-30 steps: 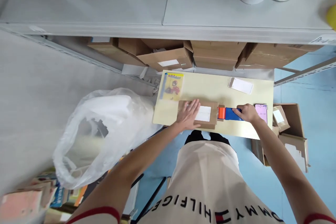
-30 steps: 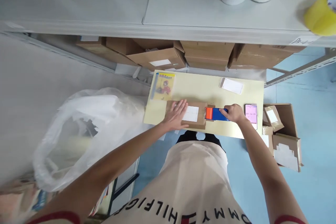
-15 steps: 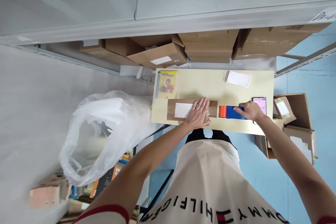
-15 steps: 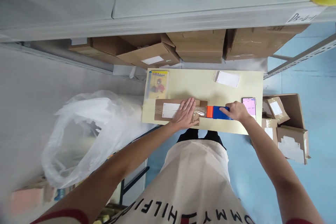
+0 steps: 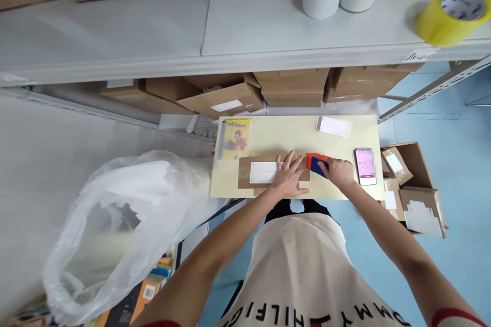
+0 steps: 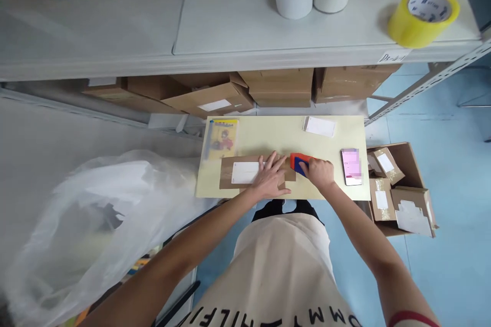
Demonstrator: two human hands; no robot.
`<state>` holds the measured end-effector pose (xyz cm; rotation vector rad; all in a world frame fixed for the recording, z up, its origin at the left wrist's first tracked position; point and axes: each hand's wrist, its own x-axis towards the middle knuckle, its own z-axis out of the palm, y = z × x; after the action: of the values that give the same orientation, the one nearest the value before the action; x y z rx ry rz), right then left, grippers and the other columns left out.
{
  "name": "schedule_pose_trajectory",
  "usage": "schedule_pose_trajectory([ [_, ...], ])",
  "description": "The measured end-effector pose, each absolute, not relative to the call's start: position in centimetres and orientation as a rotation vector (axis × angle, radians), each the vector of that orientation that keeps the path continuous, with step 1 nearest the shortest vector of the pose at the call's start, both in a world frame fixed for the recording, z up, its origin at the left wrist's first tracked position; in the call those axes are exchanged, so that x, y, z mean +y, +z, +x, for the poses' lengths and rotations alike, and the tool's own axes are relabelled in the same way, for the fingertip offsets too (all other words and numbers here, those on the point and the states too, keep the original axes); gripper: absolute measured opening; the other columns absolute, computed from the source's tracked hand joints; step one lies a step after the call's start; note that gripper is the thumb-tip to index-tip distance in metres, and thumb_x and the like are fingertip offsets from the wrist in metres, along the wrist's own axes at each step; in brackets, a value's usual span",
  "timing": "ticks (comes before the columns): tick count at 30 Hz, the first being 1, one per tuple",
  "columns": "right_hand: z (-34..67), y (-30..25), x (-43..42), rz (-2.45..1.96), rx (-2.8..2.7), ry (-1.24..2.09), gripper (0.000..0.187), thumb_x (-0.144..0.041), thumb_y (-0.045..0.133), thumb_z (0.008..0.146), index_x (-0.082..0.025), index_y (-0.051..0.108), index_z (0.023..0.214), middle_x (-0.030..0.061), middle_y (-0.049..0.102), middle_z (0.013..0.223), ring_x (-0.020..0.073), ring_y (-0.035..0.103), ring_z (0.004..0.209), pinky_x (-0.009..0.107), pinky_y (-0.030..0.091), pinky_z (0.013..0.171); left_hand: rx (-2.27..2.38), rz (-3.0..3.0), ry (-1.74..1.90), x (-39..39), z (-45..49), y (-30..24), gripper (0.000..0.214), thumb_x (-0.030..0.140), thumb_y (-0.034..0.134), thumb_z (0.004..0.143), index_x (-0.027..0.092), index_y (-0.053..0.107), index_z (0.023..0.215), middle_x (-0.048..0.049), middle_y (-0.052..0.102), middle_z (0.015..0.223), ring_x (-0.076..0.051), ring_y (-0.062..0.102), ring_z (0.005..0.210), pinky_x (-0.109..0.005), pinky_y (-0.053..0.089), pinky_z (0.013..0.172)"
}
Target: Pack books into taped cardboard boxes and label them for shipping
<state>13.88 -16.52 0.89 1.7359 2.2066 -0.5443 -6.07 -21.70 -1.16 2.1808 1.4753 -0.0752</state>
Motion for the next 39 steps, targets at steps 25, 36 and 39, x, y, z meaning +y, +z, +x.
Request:
schedule_pose_trajectory([
  [25, 6.7, -4.7, -24.5, 1.96, 2.379, -1.904, 0.08, -0.057, 0.05, 0.085, -0.021, 0.028, 0.152, 0.0171, 0.048, 0.147, 0.0299, 0.058, 0.122, 0.046, 0.052, 0.096, 1.503, 0.994, 1.013, -29.9, -21.2, -5.1, 0.085, 0.068, 0.051, 0.082, 0.019, 0.036, 0.149, -0.0125, 0.046, 0.15, -0.03, 0.042, 0.14, -0.044, 0.039, 0.113],
  [36, 6.2, -1.9, -18.6, 2.442, 1.882, -1.883, 0.058, -0.063, 0.042, 0.089, -0.017, 0.064, 0.116, 0.0169, 0.068, 0.121, 0.0263, 0.068, 0.106, 0.037, 0.058, 0.083, 1.358, 0.901, 0.974, -22.8, -22.1, -4.9, 0.076, 0.071, 0.055, 0.078, 0.014, 0.055, 0.13, -0.0163, 0.065, 0.127, -0.03, 0.061, 0.119, -0.041, 0.049, 0.097],
  [39, 5.7, -3.1, -19.1, 2.368, 1.962, -1.864, 0.058, -0.061, 0.039, 0.091, -0.02, 0.062, 0.124, 0.0148, 0.068, 0.12, 0.0259, 0.067, 0.107, 0.041, 0.057, 0.086, 1.495, 0.93, 0.821, -21.8, -21.9, -6.2, 0.073, 0.069, 0.051, 0.082, 0.019, 0.053, 0.135, -0.0163, 0.058, 0.138, -0.031, 0.054, 0.129, -0.04, 0.048, 0.098],
])
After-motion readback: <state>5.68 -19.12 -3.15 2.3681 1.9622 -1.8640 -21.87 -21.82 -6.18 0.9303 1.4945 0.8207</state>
